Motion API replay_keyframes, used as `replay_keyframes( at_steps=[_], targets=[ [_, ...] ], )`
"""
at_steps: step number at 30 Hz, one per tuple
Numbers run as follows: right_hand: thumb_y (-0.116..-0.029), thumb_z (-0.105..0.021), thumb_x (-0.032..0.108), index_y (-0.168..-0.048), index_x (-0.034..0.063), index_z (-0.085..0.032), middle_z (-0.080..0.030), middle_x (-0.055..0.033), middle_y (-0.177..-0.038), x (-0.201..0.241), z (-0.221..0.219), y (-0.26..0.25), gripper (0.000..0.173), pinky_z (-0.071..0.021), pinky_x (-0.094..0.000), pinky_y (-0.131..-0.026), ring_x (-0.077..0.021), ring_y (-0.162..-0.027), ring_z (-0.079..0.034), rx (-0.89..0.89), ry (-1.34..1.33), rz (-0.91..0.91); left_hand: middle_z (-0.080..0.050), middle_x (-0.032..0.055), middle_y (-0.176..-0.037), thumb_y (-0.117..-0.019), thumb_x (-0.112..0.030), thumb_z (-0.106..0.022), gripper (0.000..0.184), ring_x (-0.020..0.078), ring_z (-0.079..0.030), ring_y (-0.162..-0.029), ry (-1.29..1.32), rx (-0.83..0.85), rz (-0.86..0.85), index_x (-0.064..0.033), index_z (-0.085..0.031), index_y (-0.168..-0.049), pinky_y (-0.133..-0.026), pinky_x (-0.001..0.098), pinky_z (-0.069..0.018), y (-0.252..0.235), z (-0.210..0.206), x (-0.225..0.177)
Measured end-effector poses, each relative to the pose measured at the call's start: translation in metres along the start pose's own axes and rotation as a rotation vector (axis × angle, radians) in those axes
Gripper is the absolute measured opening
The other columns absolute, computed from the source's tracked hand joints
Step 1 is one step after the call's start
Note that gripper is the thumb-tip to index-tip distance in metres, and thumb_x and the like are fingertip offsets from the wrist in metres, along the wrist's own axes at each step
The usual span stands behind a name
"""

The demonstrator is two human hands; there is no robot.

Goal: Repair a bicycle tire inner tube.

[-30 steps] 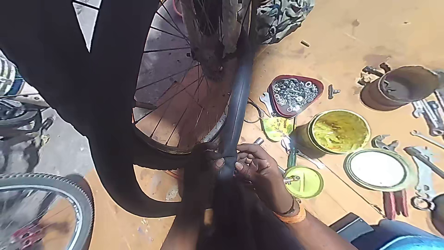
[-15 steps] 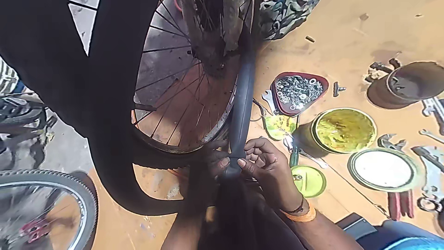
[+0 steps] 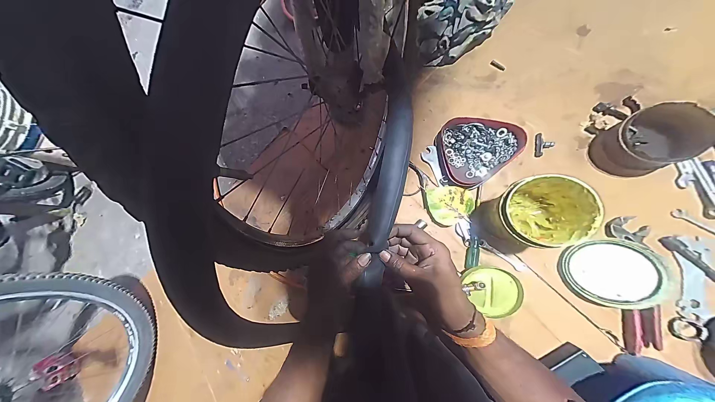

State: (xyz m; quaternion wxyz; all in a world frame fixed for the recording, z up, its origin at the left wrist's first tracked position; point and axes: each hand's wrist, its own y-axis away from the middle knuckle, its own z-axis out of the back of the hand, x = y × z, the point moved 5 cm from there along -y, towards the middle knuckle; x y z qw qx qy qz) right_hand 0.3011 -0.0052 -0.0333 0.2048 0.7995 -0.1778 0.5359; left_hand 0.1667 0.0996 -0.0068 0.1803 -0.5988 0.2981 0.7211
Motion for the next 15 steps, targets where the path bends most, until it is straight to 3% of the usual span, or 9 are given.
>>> replay_keyframes(
  at_steps=[2,5,8,10,13,15],
  targets=[
    [-0.0926,-0.068,0.001,-0.121,0.0005,-0.066,-0.071,-0.0150,-0.110,-0.004,0.001,0.002,0.029,-0.0620,-0.0378,-0.087,-0.0251,-0.099,-0.071,-0.014,-0.012,-0.025,-0.073,0.0067,-0.104,-0.0866,-0.019,-0.071,0.029,0.0153,-0.069,-0.090,-0.122,-0.037,-0.010,-0.0037,-0.069,-0.111,-0.076,0.0304,-0.0585,0.002,0.000,0.003],
    [-0.0949,-0.064,-0.001,-0.124,-0.0025,-0.063,-0.071,-0.0161,-0.114,-0.008,0.000,0.006,0.029,-0.0620,-0.0361,-0.087,-0.0248,-0.101,-0.071,-0.026,-0.022,-0.038,-0.072,0.0070,-0.099,-0.0857,-0.014,-0.074,0.038,0.0154,-0.068,-0.082,-0.120,-0.071,0.008,0.0004,-0.065,-0.119,-0.073,0.0297,-0.0591,0.005,-0.001,0.008],
    [-0.0968,-0.059,-0.003,-0.126,-0.0038,-0.057,-0.070,-0.0171,-0.112,-0.010,0.001,0.008,0.030,-0.0619,-0.0361,-0.081,-0.0246,-0.097,-0.071,-0.032,-0.074,-0.019,-0.070,0.0056,-0.094,-0.0873,-0.016,-0.074,0.038,0.0127,-0.065,-0.076,-0.131,-0.062,-0.019,0.0009,-0.064,-0.120,-0.067,0.0270,-0.0572,0.007,-0.008,0.011],
    [-0.0962,-0.057,-0.001,-0.129,-0.0047,-0.052,-0.069,-0.0161,-0.111,-0.012,0.004,0.011,0.033,-0.0602,-0.0375,-0.083,-0.0230,-0.097,-0.070,-0.025,-0.141,0.018,-0.072,0.0025,-0.092,-0.0896,-0.021,-0.074,0.034,0.0083,-0.067,-0.074,-0.157,-0.032,-0.016,-0.0006,-0.065,-0.116,-0.067,0.0257,-0.0585,0.012,-0.017,0.010],
    [-0.0976,-0.062,0.011,-0.133,0.0000,-0.048,-0.069,-0.0111,-0.111,-0.012,0.014,0.017,0.039,-0.0595,-0.0359,-0.084,-0.0180,-0.096,-0.069,-0.011,-0.264,0.071,-0.071,0.0001,-0.084,-0.0936,-0.023,-0.072,0.028,0.0041,-0.066,-0.071,-0.151,0.041,-0.035,-0.0016,-0.067,-0.111,-0.065,0.0240,-0.0579,0.025,-0.035,0.004],
    [-0.0970,-0.067,0.019,-0.135,0.0047,-0.048,-0.069,-0.0105,-0.111,-0.009,0.024,0.022,0.045,-0.0605,-0.0382,-0.086,-0.0196,-0.098,-0.070,-0.021,-0.333,0.083,-0.070,-0.0001,-0.086,-0.0943,-0.033,-0.071,0.035,0.0055,-0.066,-0.072,-0.237,0.154,0.010,-0.0072,-0.067,-0.118,-0.065,0.0276,-0.0579,0.033,-0.046,0.004]
  ],
)
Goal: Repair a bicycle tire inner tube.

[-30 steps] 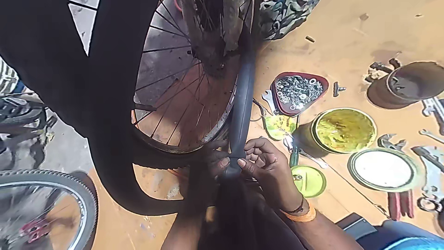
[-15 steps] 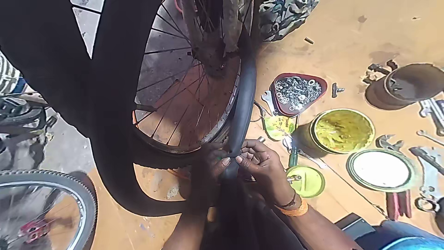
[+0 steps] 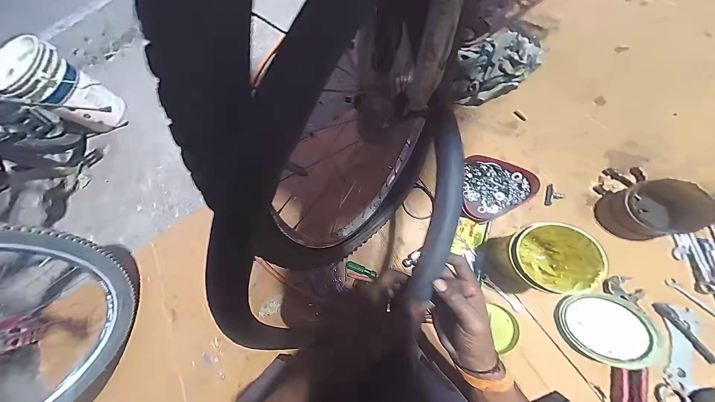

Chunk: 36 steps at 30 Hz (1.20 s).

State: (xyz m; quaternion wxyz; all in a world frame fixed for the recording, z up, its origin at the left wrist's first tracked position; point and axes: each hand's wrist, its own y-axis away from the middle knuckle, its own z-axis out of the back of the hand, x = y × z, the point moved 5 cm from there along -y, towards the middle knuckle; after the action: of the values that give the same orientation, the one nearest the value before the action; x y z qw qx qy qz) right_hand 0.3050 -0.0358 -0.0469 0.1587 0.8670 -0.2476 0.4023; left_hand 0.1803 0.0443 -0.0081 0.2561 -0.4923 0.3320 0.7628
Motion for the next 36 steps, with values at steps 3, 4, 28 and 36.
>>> replay_keyframes(
  at_steps=[3,4,28,36],
  targets=[
    [-0.0967,-0.069,0.020,-0.137,0.0062,-0.048,-0.069,-0.0118,-0.116,0.010,0.015,0.003,0.047,-0.0592,-0.0394,-0.092,-0.0211,-0.104,-0.070,0.023,0.031,0.010,-0.072,0.0027,-0.088,-0.0974,-0.044,-0.065,0.041,0.0098,-0.069,-0.076,-0.045,0.114,-0.001,-0.0092,-0.065,-0.119,-0.068,0.0339,-0.0593,0.005,-0.018,0.009],
    [-0.0960,-0.069,0.018,-0.136,0.0053,-0.049,-0.070,-0.0117,-0.116,0.011,0.018,0.003,0.046,-0.0596,-0.0379,-0.092,-0.0203,-0.103,-0.070,0.030,0.060,0.009,-0.070,0.0044,-0.086,-0.0996,-0.044,-0.061,0.039,0.0115,-0.067,-0.075,-0.035,0.109,-0.002,-0.0077,-0.067,-0.114,-0.068,0.0347,-0.0576,0.006,-0.021,0.012],
    [-0.0989,-0.046,0.012,-0.160,0.0031,-0.027,-0.043,-0.0170,-0.156,0.023,-0.003,-0.035,0.064,-0.0534,-0.0356,-0.104,-0.0208,-0.132,-0.056,-0.301,0.506,0.198,-0.064,0.0169,-0.124,-0.0937,-0.041,-0.069,0.050,0.0245,-0.060,-0.114,-0.901,-1.010,-0.497,-0.0079,-0.064,-0.131,-0.097,0.0398,-0.0476,0.061,0.152,-0.110],
    [-0.0959,-0.058,0.017,-0.159,-0.0019,-0.028,-0.027,-0.0209,-0.165,0.055,-0.025,-0.043,0.072,-0.0476,-0.0324,-0.112,-0.0239,-0.147,-0.040,-0.254,0.715,0.409,-0.076,0.0073,-0.090,-0.0937,-0.028,-0.071,0.024,0.0127,-0.074,-0.081,-0.749,-0.851,-0.306,-0.0043,-0.075,-0.100,-0.073,0.0325,-0.0611,0.043,0.134,-0.101]
  ],
)
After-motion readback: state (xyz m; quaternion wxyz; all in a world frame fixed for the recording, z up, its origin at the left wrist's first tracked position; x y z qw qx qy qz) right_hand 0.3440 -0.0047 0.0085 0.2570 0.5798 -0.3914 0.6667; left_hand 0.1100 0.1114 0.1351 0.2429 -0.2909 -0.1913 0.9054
